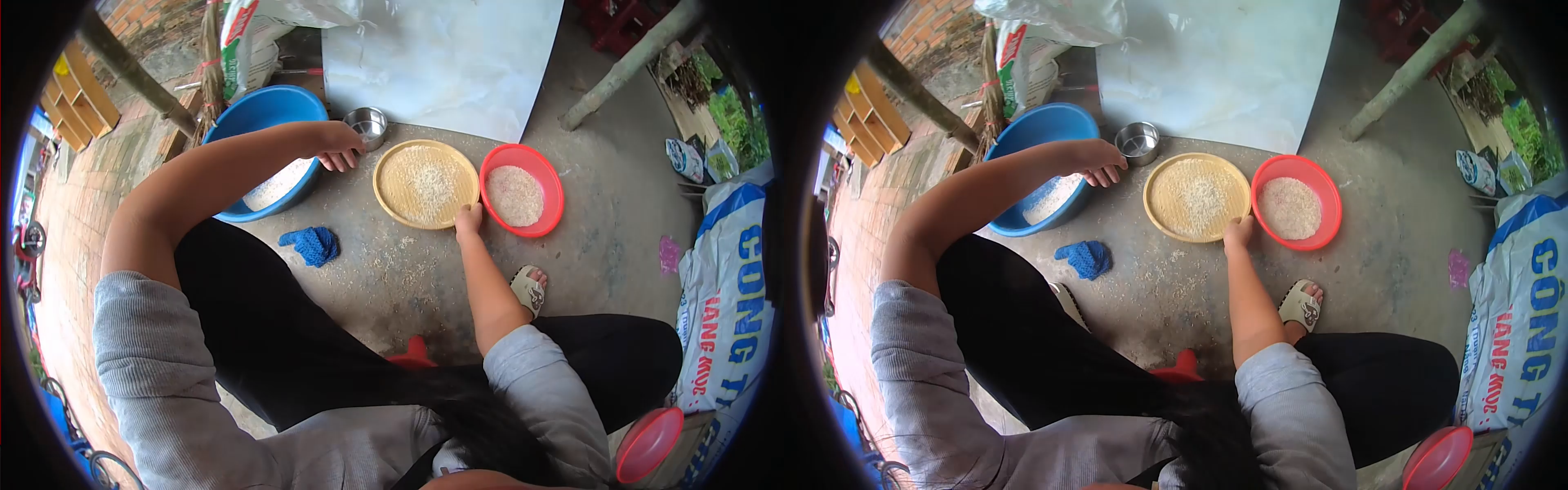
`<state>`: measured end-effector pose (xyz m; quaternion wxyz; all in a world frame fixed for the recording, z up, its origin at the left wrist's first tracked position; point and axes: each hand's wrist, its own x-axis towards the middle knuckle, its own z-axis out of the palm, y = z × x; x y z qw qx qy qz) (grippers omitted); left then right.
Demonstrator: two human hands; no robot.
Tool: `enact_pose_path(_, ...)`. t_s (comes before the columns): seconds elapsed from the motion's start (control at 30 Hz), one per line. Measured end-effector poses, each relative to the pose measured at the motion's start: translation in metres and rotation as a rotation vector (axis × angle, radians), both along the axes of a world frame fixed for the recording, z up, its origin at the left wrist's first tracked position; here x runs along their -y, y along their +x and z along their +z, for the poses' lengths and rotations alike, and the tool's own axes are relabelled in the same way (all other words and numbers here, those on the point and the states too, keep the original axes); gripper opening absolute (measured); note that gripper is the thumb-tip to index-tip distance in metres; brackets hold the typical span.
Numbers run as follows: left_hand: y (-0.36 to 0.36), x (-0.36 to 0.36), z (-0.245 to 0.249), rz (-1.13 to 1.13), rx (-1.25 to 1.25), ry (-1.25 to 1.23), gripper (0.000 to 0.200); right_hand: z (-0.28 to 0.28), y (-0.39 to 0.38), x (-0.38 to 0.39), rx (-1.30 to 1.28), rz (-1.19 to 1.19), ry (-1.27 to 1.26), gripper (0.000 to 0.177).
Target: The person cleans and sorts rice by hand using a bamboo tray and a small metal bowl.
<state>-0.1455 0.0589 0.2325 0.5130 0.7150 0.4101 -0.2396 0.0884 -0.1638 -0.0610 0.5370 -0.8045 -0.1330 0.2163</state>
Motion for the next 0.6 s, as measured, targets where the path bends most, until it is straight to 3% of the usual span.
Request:
enact_pose_path(0.03,-0.008,0.002,0.006,0.012,0.006,0.009,0.044,0.015,-0.008,0.000,0.113,0.009,-0.041,0.021)
enact_pose_path(0.17,-0.039,0.005,0.027,0.030,-0.013,0.109,0.046,0.085,-0.024,-0.012,0.016,0.189,-0.016,0.025)
enact_pose_path(0.27,-0.055,-0.009,0.027,0.189,0.026,0.280,0.055,0.129,-0.009,-0.034,-0.102,0.450,0.139,0.027)
enact_pose_path(0.37,-0.060,0.004,0.063,0.376,0.088,0.347,0.060,0.205,0.006,-0.048,-0.204,0.655,0.200,0.029)
enact_pose_path(0.4,-0.061,0.000,0.067,0.427,0.122,0.198,0.065,0.228,0.011,-0.052,-0.190,0.712,0.194,0.029)
enact_pose_path(0.5,-0.044,0.007,0.080,0.455,0.296,-0.108,0.050,0.298,0.021,-0.047,-0.182,0.795,0.104,0.029)
enact_pose_path(0.57,-0.018,0.007,0.073,0.594,0.503,0.102,0.031,0.343,0.031,-0.035,-0.198,0.808,0.026,0.029)
enact_pose_path(0.6,-0.009,0.033,0.102,0.593,0.543,0.200,0.026,0.363,0.040,-0.027,-0.105,0.772,-0.095,0.029)
